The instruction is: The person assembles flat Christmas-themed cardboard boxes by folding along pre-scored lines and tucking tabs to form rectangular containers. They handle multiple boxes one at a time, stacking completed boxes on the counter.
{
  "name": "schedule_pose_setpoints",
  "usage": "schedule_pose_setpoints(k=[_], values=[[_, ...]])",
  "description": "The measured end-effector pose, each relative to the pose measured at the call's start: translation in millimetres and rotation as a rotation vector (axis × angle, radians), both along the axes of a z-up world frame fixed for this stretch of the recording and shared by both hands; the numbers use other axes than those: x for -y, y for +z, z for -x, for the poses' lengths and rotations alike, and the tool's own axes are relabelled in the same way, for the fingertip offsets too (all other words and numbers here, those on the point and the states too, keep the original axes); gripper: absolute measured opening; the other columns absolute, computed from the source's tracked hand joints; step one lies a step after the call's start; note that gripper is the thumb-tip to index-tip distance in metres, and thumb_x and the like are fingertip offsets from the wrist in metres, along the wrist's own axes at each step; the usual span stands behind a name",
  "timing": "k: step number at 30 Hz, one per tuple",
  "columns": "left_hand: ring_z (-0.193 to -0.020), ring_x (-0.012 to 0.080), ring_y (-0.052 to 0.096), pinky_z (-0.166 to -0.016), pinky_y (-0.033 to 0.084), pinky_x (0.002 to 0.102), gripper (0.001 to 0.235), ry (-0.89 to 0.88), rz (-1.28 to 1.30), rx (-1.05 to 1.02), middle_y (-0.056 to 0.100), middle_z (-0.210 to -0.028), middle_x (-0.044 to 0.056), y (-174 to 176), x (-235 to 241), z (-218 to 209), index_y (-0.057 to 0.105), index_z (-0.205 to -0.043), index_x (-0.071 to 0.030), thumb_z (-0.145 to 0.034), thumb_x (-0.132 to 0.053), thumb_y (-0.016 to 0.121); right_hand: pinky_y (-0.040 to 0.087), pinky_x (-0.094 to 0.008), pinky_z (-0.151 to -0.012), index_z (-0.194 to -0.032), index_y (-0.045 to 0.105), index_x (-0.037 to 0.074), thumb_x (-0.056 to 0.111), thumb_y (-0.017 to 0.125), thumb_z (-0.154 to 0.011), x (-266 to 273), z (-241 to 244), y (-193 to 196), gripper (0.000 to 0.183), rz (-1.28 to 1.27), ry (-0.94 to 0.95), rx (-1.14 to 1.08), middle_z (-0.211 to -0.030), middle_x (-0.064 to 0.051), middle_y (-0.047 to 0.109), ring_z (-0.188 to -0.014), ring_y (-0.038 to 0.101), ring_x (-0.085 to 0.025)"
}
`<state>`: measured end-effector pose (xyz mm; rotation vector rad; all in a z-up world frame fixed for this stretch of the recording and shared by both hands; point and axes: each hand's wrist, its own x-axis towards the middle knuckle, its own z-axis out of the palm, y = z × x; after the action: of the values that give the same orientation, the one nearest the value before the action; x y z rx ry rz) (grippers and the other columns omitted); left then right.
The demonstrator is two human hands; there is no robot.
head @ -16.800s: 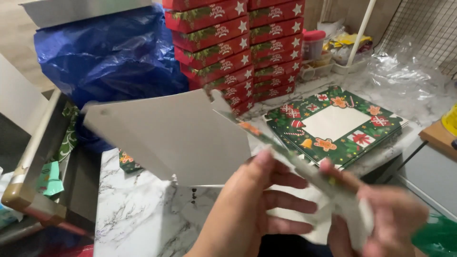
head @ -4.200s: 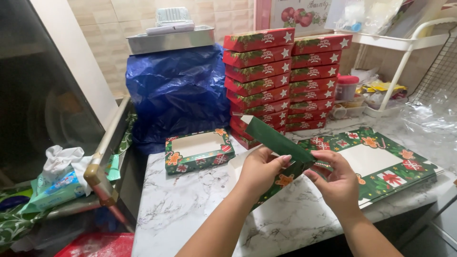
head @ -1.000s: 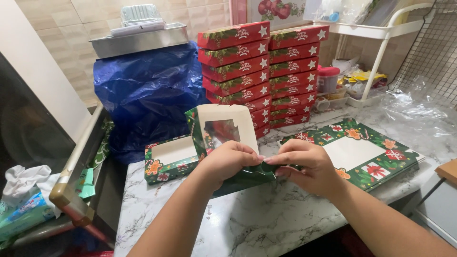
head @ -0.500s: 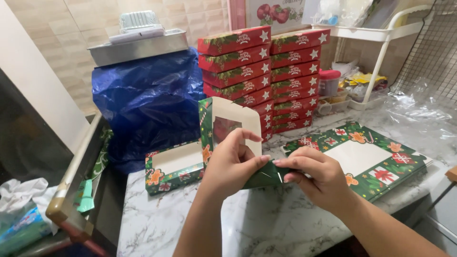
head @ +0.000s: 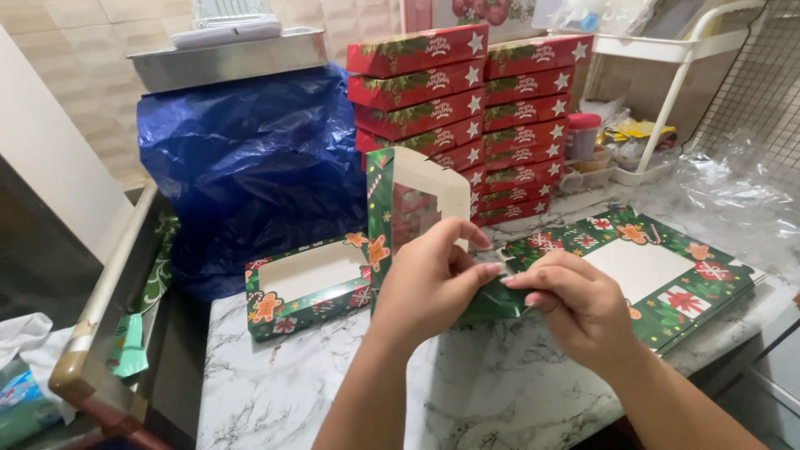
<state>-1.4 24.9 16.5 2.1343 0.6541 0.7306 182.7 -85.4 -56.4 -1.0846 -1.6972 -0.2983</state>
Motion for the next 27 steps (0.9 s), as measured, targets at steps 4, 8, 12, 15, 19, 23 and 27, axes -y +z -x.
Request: schedule_pose_setpoints(k=[4, 8, 12, 15, 19, 23, 27], values=[[-0.063, 0.0144, 0.059, -0.061, 0.042, 0.031, 0.016, -0.015, -0.034, -0.061, 0.065, -0.066, -0.003, -3, 3, -12, 0.065, -0.100, -0.019, -0.090, -0.029, 0.073, 0.053, -0.031, -0.077, -0.104, 0.074, 0.004, 0.022, 0.053, -0.102, 0, -18, -6, 0.028, 0.048, -0.031, 0.036, -0.089, -0.007, 0.065, -0.079, 0.062, -0.020], [-0.073, 0.0127, 0.061, -0.063, 0.044, 0.033, 0.015, -0.051, -0.016, -0.164, 0.067, -0.072, -0.006, 1, 9, -15, 0.063, -0.100, -0.020, -0.091, -0.030, 0.070, 0.055, -0.031, -0.075, -0.105, 0.073, 0.005, 0.019, 0.050, -0.104, 4, -25, -6, 0.028, 0.089, 0.032, 0.086, -0.091, -0.007, 0.065, -0.079, 0.063, -0.020], [-0.073, 0.0116, 0.060, -0.067, 0.042, 0.032, 0.017, -0.082, 0.009, -0.227, 0.068, -0.074, -0.007, -2, 4, -16, 0.061, -0.101, -0.023, -0.092, -0.035, 0.069, 0.053, -0.030, -0.073, -0.106, 0.074, 0.008, 0.019, 0.048, -0.105, 6, -30, -12, 0.029, 0.108, 0.017, 0.124, -0.095, -0.007, 0.064, -0.077, 0.062, -0.019], [-0.077, 0.0134, 0.060, -0.068, 0.042, 0.031, 0.019, -0.159, 0.009, -0.236, 0.069, -0.082, -0.005, -11, -5, -20, 0.063, -0.100, -0.023, -0.092, -0.040, 0.067, 0.049, -0.027, -0.064, -0.106, 0.071, 0.003, 0.015, 0.044, -0.105, 6, -26, -12, 0.030, 0.085, 0.106, 0.157, -0.086, -0.008, 0.060, -0.069, 0.056, -0.018], [-0.072, 0.0124, 0.054, -0.066, 0.041, 0.029, 0.018, -0.202, 0.049, -0.198, 0.065, -0.075, -0.005, -12, -6, -20, 0.063, -0.098, -0.022, -0.091, -0.036, 0.071, 0.049, -0.025, -0.062, -0.104, 0.072, 0.004, 0.011, 0.043, -0.104, 6, -27, -14, 0.030, 0.115, 0.138, 0.140, -0.087, -0.006, 0.060, -0.067, 0.056, -0.015], [-0.072, 0.0125, 0.055, -0.065, 0.041, 0.030, 0.019, -0.194, 0.034, -0.237, 0.066, -0.074, -0.005, -9, -5, -18, 0.064, -0.099, -0.022, -0.090, -0.037, 0.072, 0.052, -0.024, -0.063, -0.104, 0.073, 0.005, 0.012, 0.046, -0.102, 5, -29, -12, 0.028, 0.213, 0.176, 0.112, -0.089, -0.006, 0.063, -0.069, 0.061, -0.015], [-0.075, 0.0119, 0.058, -0.067, 0.041, 0.029, 0.022, -0.177, 0.020, -0.247, 0.068, -0.077, -0.006, -5, -2, -14, 0.065, -0.103, -0.024, -0.089, -0.039, 0.071, 0.051, -0.024, -0.063, -0.104, 0.073, 0.004, 0.017, 0.047, -0.103, 6, -25, -7, 0.029, 0.208, 0.188, 0.108, -0.086, -0.006, 0.061, -0.067, 0.059, -0.015]])
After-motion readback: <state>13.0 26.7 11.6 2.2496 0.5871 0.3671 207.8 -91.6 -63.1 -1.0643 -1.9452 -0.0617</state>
